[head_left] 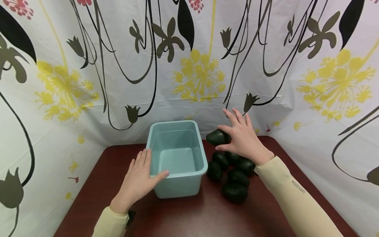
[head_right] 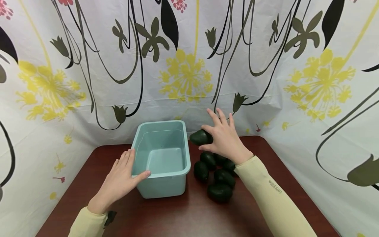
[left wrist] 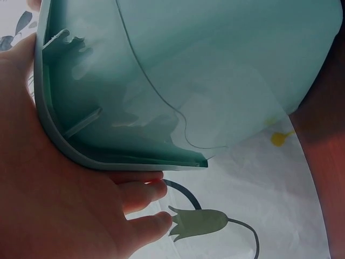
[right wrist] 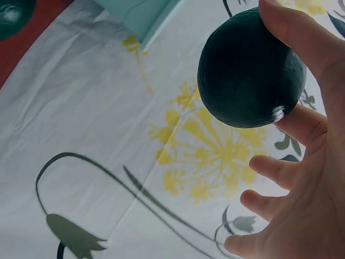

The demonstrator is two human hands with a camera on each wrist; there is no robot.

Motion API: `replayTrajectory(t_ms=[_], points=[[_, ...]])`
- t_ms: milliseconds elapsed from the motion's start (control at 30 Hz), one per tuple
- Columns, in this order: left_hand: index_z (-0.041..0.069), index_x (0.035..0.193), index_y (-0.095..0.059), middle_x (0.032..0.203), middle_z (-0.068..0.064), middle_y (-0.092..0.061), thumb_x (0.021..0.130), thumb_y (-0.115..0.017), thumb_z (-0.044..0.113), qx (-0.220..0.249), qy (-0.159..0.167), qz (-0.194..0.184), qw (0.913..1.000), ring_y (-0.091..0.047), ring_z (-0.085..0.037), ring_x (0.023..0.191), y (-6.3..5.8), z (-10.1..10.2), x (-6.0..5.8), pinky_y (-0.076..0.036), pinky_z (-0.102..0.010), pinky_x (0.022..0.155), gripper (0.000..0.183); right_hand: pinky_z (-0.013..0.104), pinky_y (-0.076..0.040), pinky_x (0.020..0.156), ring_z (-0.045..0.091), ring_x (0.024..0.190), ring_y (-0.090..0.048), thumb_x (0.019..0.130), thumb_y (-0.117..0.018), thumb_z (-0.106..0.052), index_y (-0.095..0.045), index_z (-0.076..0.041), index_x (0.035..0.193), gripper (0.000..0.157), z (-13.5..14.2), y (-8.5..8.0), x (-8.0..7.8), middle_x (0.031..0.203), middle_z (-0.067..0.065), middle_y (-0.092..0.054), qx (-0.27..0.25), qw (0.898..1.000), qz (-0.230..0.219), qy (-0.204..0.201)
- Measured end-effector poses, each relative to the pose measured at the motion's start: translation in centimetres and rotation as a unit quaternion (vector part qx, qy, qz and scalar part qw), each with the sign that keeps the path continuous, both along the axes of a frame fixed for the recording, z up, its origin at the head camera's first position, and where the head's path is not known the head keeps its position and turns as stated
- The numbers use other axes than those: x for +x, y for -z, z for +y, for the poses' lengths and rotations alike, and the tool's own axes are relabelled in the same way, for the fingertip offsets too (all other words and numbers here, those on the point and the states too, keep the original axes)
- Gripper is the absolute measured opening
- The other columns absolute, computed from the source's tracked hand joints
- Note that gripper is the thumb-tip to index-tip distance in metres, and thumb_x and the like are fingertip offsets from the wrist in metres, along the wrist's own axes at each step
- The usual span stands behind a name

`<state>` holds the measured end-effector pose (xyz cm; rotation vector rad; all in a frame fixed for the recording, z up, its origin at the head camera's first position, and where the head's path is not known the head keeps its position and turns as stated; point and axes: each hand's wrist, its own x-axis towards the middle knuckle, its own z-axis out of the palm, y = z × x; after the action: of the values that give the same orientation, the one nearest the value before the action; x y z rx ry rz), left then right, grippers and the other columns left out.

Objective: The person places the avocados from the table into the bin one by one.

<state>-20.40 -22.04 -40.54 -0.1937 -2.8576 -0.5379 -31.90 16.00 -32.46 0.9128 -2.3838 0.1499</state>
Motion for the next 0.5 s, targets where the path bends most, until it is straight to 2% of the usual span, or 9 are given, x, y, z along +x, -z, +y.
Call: replayTrajectory(t_ms=[233, 500], points=[[-0.001, 0.16, -0.015, 0.166, -0.016, -0.013, 0.082, -0.046, 0.087, 0.003, -0.001, 0.0, 1.0, -0.01, -0.035, 0.153, 0.0, 0.0, 0.0, -0.009, -0.059, 0.119, 0.121, 0.075, -0.012, 0.11, 0.042, 0.15, -0.013, 0.069, -0.079, -0.071, -0.071, -0.021, 0.127, 0.077, -2.4, -1.0, -0.7, 0.165, 0.013, -0.02, 0.009, 1.0, -0.021, -0.015], [-0.001, 0.16, -0.014, 0.166, -0.016, -0.013, 0.084, -0.052, 0.082, 0.009, -0.001, -0.007, 0.9999, -0.009, -0.035, 0.153, -0.1, -0.1, -0.1, -0.007, -0.061, 0.119, 0.119, 0.074, -0.013, 0.111, 0.041, 0.149, -0.015, 0.069, -0.082, -0.068, -0.07, -0.023, 0.127, 0.074, -5.4, -1.5, -1.1, 0.165, 0.012, -0.019, 0.022, 0.998, -0.035, -0.04]])
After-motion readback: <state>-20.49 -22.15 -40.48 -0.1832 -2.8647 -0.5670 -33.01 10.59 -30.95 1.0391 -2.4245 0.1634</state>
